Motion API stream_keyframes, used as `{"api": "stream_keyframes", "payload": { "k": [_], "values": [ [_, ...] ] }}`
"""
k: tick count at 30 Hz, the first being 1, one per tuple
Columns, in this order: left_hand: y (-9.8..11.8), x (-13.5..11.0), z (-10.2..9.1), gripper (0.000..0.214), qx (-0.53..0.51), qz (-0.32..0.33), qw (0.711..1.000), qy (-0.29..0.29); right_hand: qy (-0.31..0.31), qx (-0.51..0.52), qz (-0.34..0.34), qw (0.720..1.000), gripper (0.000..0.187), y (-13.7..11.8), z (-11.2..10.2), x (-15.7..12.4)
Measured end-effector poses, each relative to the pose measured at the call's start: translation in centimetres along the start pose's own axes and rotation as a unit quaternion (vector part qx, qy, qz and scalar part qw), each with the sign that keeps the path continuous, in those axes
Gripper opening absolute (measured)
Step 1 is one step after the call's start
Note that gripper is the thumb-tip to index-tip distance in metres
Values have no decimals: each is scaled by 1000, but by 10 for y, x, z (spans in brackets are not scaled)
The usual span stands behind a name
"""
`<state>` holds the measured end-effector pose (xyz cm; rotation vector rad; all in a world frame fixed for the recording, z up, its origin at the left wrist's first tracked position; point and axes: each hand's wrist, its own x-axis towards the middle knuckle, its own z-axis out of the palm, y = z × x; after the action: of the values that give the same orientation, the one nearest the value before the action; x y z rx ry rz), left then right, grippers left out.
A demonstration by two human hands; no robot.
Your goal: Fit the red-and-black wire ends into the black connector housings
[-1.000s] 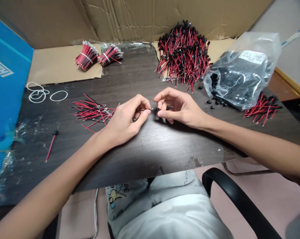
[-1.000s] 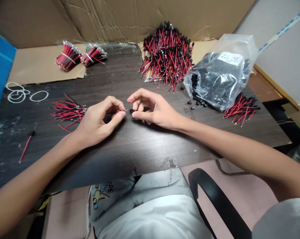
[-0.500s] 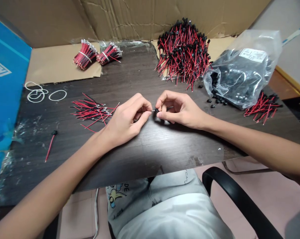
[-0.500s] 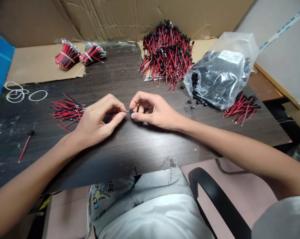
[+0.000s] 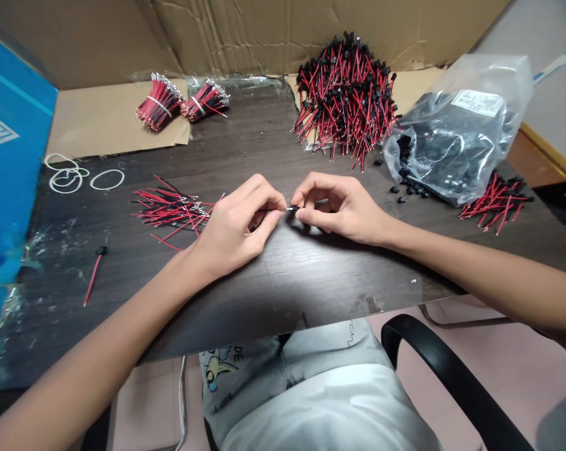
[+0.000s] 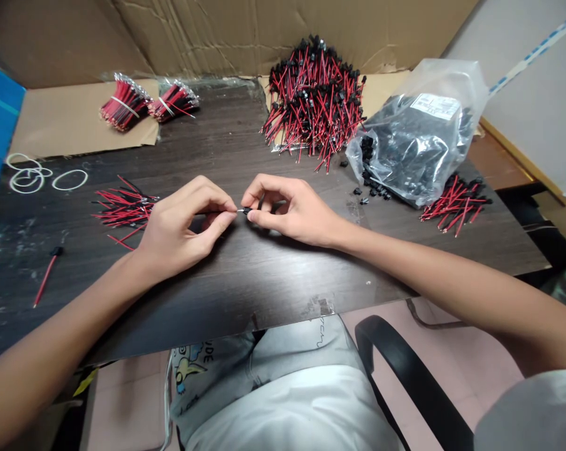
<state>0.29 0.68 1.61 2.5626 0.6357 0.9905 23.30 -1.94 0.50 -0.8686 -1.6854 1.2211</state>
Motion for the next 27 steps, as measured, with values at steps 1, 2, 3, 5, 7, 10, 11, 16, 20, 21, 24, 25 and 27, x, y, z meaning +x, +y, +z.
{"api": "stream_keyframes", "payload": {
  "k": [1, 2, 3, 5, 7, 10, 11, 16, 20, 21, 24, 25, 27],
  "values": [
    [0, 0, 0, 8, 0, 1, 1000, 2, 1, 2, -1, 1000, 32, 0, 0, 0],
    [0, 0, 0, 8, 1, 2, 1000, 3, 1, 3, -1, 1000, 32, 0, 0, 0],
    [0, 0, 0, 8, 1, 3, 1000, 3, -1, 2, -1, 1000, 32, 1, 0, 0],
    [-1, 0, 0, 8, 3, 7, 1000, 2, -5, -7, -2, 1000, 32, 1, -1, 0],
    [-1, 0, 0, 8, 7, 9, 1000, -1, -7, -29, -8, 1000, 31, 1, -1, -1],
    [-2, 0, 0, 8, 16, 10, 1000, -1, 1, -93, -37, 995, 22, 1, -1, -2],
    [-2, 0, 0, 8, 18, 12, 1000, -2, 5, -120, -51, 992, 18, 0, 0, -3],
    [-3, 0, 0, 10, 23, 30, 999, -8, 18, -223, -126, 966, 9, 1, 0, -6],
    [-2, -1, 0, 11, 39, 42, 998, -9, 17, -272, -175, 946, 8, 3, 0, -7],
    [-3, -1, 0, 11, 43, 44, 998, -10, 16, -279, -182, 943, 8, 4, -1, -8],
    [-4, -3, 0, 8, 75, 59, 995, -19, 13, -292, -201, 935, 8, 5, -1, -8],
    [-4, -3, 0, 7, 89, 63, 994, -23, 15, -294, -207, 933, 8, 5, -1, -8],
    [-3, -4, 0, 8, 101, 62, 993, -18, 19, -297, -213, 930, 8, 5, -1, -8]
  ]
}}
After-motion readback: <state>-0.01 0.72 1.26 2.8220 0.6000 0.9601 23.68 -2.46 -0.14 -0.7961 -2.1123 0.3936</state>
